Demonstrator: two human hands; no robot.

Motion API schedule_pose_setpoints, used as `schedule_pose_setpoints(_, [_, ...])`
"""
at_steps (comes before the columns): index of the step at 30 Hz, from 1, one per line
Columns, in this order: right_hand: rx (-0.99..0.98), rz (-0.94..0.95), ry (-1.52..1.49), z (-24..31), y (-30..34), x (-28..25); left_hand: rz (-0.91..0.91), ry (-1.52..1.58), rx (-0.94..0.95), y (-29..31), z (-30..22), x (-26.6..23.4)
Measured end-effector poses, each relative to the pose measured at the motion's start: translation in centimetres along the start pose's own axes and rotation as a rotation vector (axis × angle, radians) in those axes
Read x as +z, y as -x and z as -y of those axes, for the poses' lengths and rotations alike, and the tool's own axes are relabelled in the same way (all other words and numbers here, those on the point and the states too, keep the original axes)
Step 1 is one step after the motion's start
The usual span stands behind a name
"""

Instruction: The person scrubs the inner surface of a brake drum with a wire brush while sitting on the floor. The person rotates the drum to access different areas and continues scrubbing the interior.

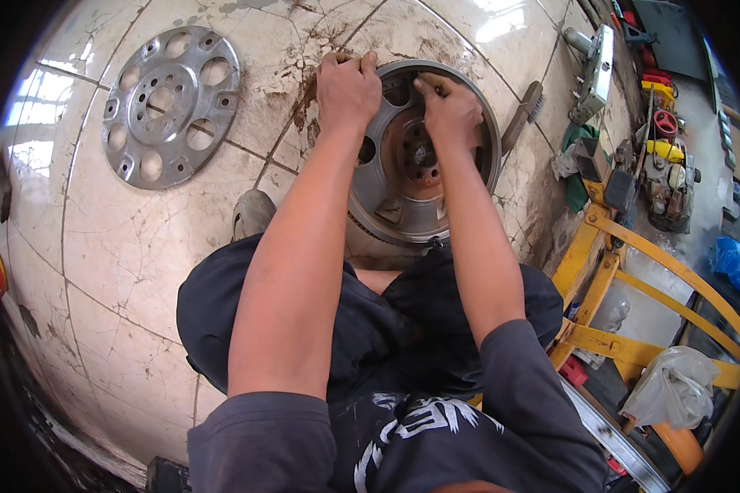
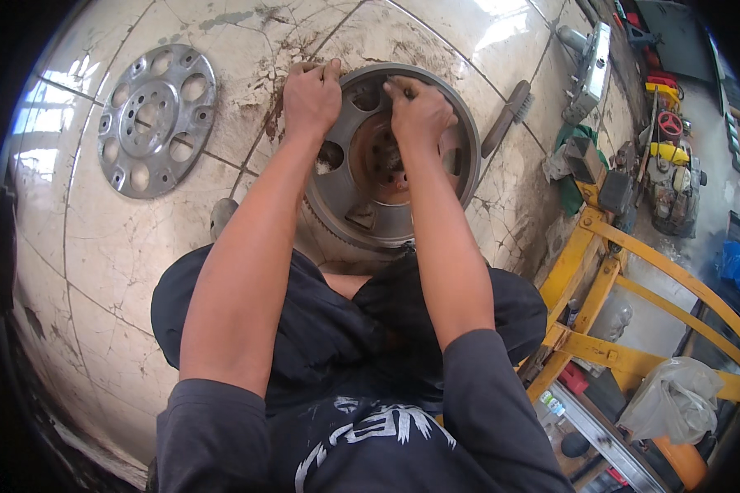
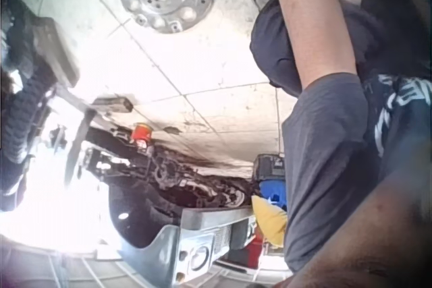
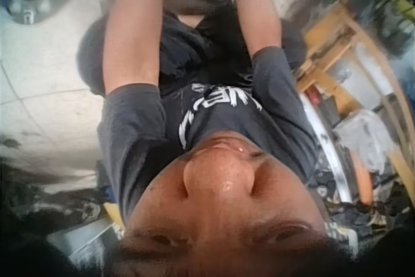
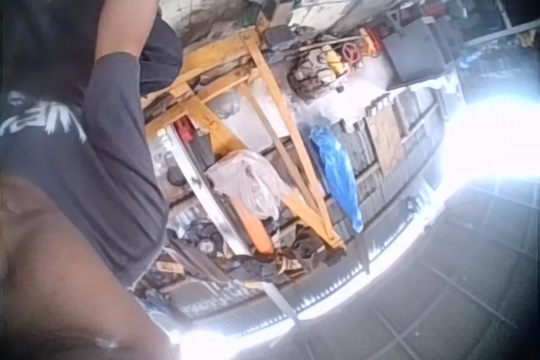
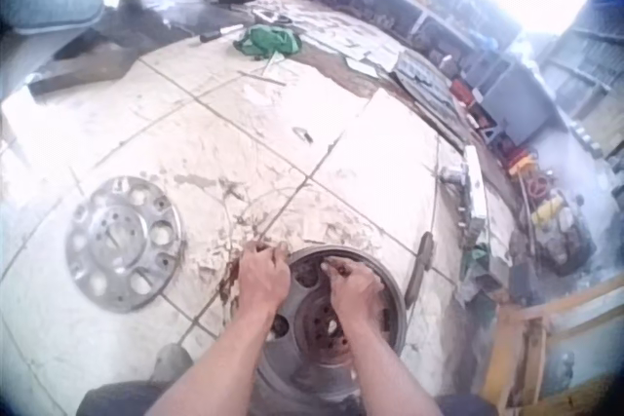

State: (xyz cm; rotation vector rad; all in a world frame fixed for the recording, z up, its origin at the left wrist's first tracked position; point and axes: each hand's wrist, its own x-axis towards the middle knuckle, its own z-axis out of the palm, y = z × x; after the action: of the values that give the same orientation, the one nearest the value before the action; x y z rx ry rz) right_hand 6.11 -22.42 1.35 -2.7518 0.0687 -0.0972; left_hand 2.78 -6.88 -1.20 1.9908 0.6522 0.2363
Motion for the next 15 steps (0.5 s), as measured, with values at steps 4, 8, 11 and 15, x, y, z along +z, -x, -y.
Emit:
schedule_pose_setpoints(4, [-0.057,-0.008,-0.042,-1.3,2.4,0.1,0.01,-0.028,-0.015,0.4,-0.9,-0.7])
schedule_pose_setpoints(8, [0.064,0.04,-0.042,0.5,-0.4,-0.7,-0.006,-0.071,0.055,0.3,-0.4,-0.5])
schedule_pose_setpoints(11, [-0.001,-0.011,0.016,-1.1,2.0,-0.3,-0.014,-0.093,0.044,0.4,-0.5,-0.7])
schedule_pose_setpoints(15, [0.103,0.086,-0.014,-0.2,-0.2,-1.5,-0.014,-0.088,0.06,0.4,-0.5,-0.5])
